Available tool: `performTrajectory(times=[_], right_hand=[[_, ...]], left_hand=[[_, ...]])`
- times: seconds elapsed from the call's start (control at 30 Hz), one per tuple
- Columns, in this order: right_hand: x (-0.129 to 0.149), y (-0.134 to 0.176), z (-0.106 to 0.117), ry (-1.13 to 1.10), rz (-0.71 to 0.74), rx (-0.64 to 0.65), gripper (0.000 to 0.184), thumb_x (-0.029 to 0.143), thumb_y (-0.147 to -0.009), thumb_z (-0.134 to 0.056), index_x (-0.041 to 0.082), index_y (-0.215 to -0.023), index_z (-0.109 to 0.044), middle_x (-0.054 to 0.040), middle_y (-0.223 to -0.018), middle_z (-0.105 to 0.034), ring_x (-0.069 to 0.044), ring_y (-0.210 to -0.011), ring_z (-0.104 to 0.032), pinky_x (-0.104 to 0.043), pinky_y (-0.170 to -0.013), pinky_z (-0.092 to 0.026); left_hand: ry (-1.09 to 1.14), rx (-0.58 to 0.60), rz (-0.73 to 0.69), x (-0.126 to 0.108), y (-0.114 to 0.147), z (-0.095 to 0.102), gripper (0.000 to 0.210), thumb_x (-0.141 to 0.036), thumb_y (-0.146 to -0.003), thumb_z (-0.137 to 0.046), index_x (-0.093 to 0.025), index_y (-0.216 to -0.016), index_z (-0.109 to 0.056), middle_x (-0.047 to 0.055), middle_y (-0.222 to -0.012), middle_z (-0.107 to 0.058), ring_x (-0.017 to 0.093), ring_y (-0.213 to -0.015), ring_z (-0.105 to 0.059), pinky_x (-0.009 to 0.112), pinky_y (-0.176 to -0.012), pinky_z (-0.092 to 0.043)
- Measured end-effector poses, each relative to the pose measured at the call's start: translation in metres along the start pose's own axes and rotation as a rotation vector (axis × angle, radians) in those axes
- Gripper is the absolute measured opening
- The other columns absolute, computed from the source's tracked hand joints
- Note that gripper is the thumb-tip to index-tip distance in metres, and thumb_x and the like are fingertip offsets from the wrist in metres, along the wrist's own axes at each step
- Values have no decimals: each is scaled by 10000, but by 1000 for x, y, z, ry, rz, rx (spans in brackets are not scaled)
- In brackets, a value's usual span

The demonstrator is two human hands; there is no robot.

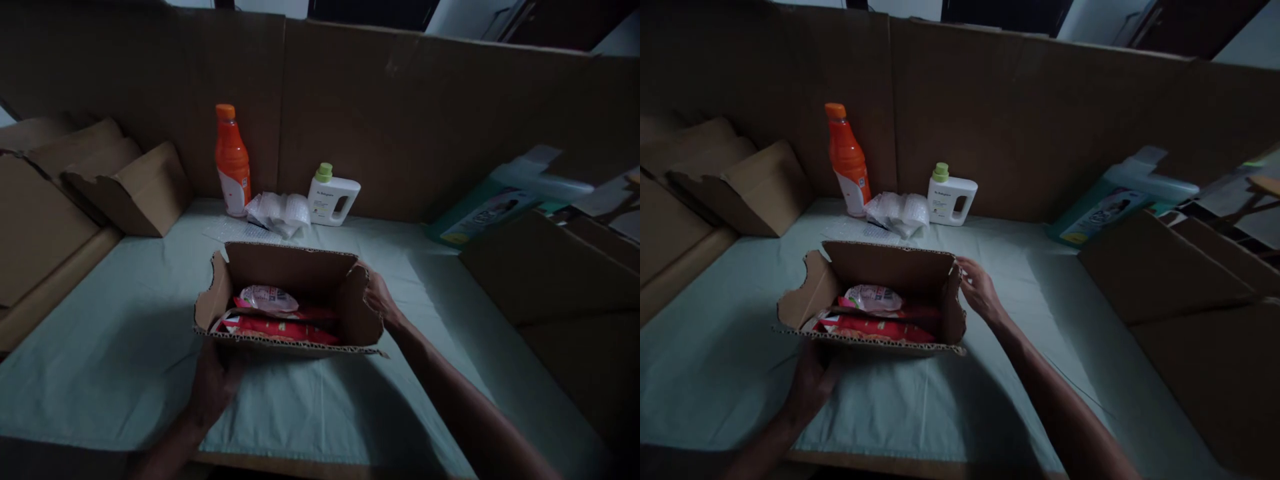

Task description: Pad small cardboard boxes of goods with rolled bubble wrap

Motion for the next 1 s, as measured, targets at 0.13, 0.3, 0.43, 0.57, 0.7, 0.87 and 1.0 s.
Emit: performTrajectory(times=[0.13,0.3,0.43,0.57,0.7,0.87,1.0], right_hand=[[4,-96,-44,248,106,123,272,116,-830,-694,203,-1070,-788,-146,-1538,-545,-376,-1395,-512,-599,-1124,-445],[16,-157,-77,178,74,42,384,78,-834,-668,170,-1204,-708,-116,-1538,-553,-316,-1432,-453,-570,-1193,-362],[0,-118,-26,115,-51,-156,512,290,-975,-515,99,-1450,-505,-189,-1519,-534,-278,-1328,-538,-510,-1117,-454],[-43,-17,34,-136,-326,-261,584,598,-914,-558,139,-1265,-635,-133,-1132,-720,-246,-991,-686,-423,-870,-592],[-78,93,53,-412,-709,-212,605,576,-655,-793,156,-1077,-686,-14,-734,-659,-163,-629,-613,-298,-560,-559],[-78,166,85,-538,-833,-333,659,505,-594,-861,176,-1128,-658,22,-728,-635,-115,-574,-563,-242,-500,-501],[-69,178,107,-589,-767,-378,652,505,-613,-848,183,-1147,-656,33,-734,-599,-95,-541,-513,-249,-487,-484]], left_hand=[[-30,36,-12,2,-1,-6,442,-439,-888,-639,-206,-1263,-616,130,-1209,-712,325,-1145,-683,501,-1035,-549],[-67,22,-67,-6,-5,-4,436,-429,-895,-630,-178,-1250,-654,129,-1183,-744,327,-1136,-708,473,-996,-581],[-57,32,-96,-14,-8,-6,408,-394,-907,-625,-190,-1258,-663,122,-1179,-743,318,-1140,-707,464,-1020,-570],[-38,45,-76,-14,-11,-4,414,-364,-903,-623,-191,-1279,-639,119,-1135,-740,300,-1089,-712,460,-1005,-575],[-27,33,-16,-2,-10,1,489,-423,-835,-660,-182,-1260,-623,122,-1144,-719,313,-1095,-693,486,-997,-569],[-12,20,75,10,-9,4,627,-436,-736,-736,-177,-1282,-573,116,-1194,-672,339,-1190,-638,531,-1103,-486],[6,-6,43,0,-10,6,706,-397,-712,-752,-181,-1342,-518,118,-1268,-647,348,-1258,-608,521,-1154,-445]])
Point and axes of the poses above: each hand's wrist, its own y-axis away from the middle knuckle, its own z-axis out of the back of the hand, x = y × z, the point moved 7 cm from there along -y, towards the middle knuckle
